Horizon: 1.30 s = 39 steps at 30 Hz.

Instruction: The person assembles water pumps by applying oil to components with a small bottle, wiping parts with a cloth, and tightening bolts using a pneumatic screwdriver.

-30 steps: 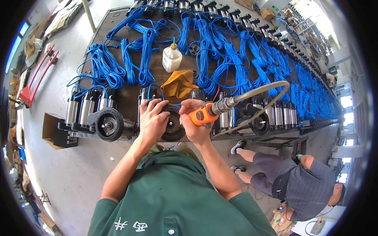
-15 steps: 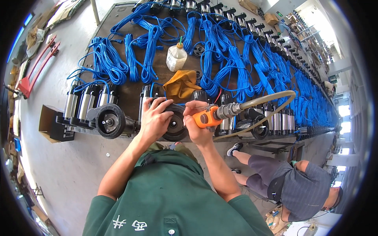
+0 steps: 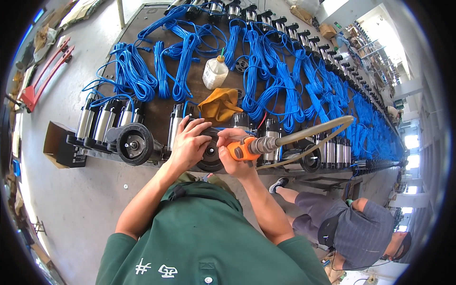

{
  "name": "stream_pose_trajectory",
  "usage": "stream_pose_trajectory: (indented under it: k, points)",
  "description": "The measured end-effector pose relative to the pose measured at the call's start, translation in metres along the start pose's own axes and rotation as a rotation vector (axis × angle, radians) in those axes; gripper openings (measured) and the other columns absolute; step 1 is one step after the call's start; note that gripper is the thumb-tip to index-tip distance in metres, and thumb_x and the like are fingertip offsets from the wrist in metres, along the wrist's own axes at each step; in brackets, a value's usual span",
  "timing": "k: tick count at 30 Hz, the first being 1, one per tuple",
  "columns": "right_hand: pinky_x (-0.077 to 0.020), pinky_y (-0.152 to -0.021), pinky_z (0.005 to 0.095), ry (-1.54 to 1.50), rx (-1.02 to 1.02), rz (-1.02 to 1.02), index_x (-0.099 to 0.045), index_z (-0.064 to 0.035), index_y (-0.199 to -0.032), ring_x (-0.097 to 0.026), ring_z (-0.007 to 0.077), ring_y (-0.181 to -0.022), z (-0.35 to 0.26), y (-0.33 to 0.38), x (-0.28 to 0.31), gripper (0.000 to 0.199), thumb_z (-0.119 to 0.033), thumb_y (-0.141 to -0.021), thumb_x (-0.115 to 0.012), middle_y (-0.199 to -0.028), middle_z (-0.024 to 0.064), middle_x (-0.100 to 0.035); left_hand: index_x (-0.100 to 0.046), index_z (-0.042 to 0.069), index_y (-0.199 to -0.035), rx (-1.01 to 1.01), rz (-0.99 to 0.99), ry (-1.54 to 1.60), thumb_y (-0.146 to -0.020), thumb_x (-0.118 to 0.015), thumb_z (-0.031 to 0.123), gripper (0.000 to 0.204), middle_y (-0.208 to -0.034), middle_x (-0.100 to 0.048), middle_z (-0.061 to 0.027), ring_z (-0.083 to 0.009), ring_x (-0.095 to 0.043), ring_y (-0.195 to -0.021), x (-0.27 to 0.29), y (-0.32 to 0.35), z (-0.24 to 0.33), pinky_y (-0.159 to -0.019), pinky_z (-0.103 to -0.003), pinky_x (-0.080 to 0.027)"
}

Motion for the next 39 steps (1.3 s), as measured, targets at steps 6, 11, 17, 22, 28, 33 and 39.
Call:
stream_pose_trajectory:
  k: [6,11,17,22,28,33,39]
  points:
    - [-0.0531,-0.068,0.0244,-0.055,0.005,0.084,-0.056,0.0023,-0.124,-0.061,0.0103,-0.075,-0.006,-0.007,0.002,0.034,0.003,-0.090,-0.059,-0.096,0.0083,-0.064,-0.079,0.008,-0.104,-0.048,-0.068,0.010,-0.082,-0.074,0.011,0.023,-0.140,-0.064,-0.0132,-0.0322,-0.051,-0.140,0.010,0.001,0.000,-0.123,-0.057,-0.027]
    - [-0.0526,-0.067,0.0248,-0.099,0.014,0.119,-0.055,0.0033,-0.124,-0.061,0.0109,-0.074,-0.008,-0.011,0.003,0.034,0.001,-0.090,-0.058,-0.094,0.0082,-0.064,-0.078,0.011,-0.107,-0.093,-0.053,0.071,-0.078,-0.079,0.015,0.029,-0.141,-0.061,-0.0140,-0.0360,-0.048,-0.142,0.015,0.002,-0.003,-0.122,-0.057,-0.030]
    - [-0.0518,-0.066,0.0251,-0.133,-0.011,0.177,-0.056,0.0028,-0.122,-0.061,0.0114,-0.073,-0.009,-0.015,0.002,0.032,0.002,-0.090,-0.058,-0.094,0.0081,-0.063,-0.078,0.014,-0.104,-0.096,-0.105,0.162,-0.070,-0.086,0.020,0.036,-0.147,-0.055,-0.0130,-0.0395,-0.039,-0.147,0.016,0.006,0.018,-0.124,-0.056,-0.027]
    - [-0.0514,-0.066,0.0251,-0.139,-0.036,0.187,-0.056,0.0026,-0.121,-0.060,0.0116,-0.071,-0.010,-0.013,0.003,0.032,0.003,-0.089,-0.058,-0.093,0.0080,-0.063,-0.077,0.014,-0.099,-0.051,-0.098,0.108,-0.070,-0.085,0.019,0.031,-0.146,-0.055,-0.0137,-0.0403,-0.037,-0.148,0.004,0.008,0.021,-0.124,-0.060,-0.021]
    - [-0.0503,-0.065,0.0275,-0.126,-0.040,0.228,-0.056,0.0027,-0.120,-0.057,0.0136,-0.068,-0.011,-0.008,0.006,0.032,0.004,-0.088,-0.055,-0.092,0.0097,-0.061,-0.080,0.016,-0.094,-0.058,-0.098,0.084,-0.068,-0.086,0.021,0.027,-0.146,-0.055,-0.0135,-0.0411,-0.036,-0.148,-0.002,0.005,0.026,-0.123,-0.061,-0.020]
    - [-0.0496,-0.064,0.0296,-0.138,-0.048,0.247,-0.055,0.0024,-0.119,-0.054,0.0144,-0.066,-0.008,-0.007,0.009,0.032,0.004,-0.087,-0.053,-0.092,0.0106,-0.059,-0.082,0.018,-0.086,-0.069,-0.102,0.062,-0.069,-0.085,0.022,0.017,-0.144,-0.057,-0.0115,-0.0404,-0.037,-0.147,-0.006,0.003,0.030,-0.122,-0.061,-0.022]
    - [-0.0498,-0.065,0.0298,-0.128,-0.020,0.244,-0.053,0.0025,-0.120,-0.054,0.0144,-0.067,-0.016,-0.006,0.009,0.034,0.006,-0.086,-0.052,-0.093,0.0115,-0.060,-0.082,0.017,-0.085,-0.097,-0.099,0.044,-0.070,-0.084,0.020,0.015,-0.142,-0.059,-0.0092,-0.0392,-0.039,-0.146,-0.008,0.002,0.030,-0.121,-0.060,-0.024]
Point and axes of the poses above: each hand's wrist, its own y-axis away from the middle knuckle, its own x-axis out of the back of the hand, z = x × y, the point moved 2 cm from there along -y, towards the middle knuckle
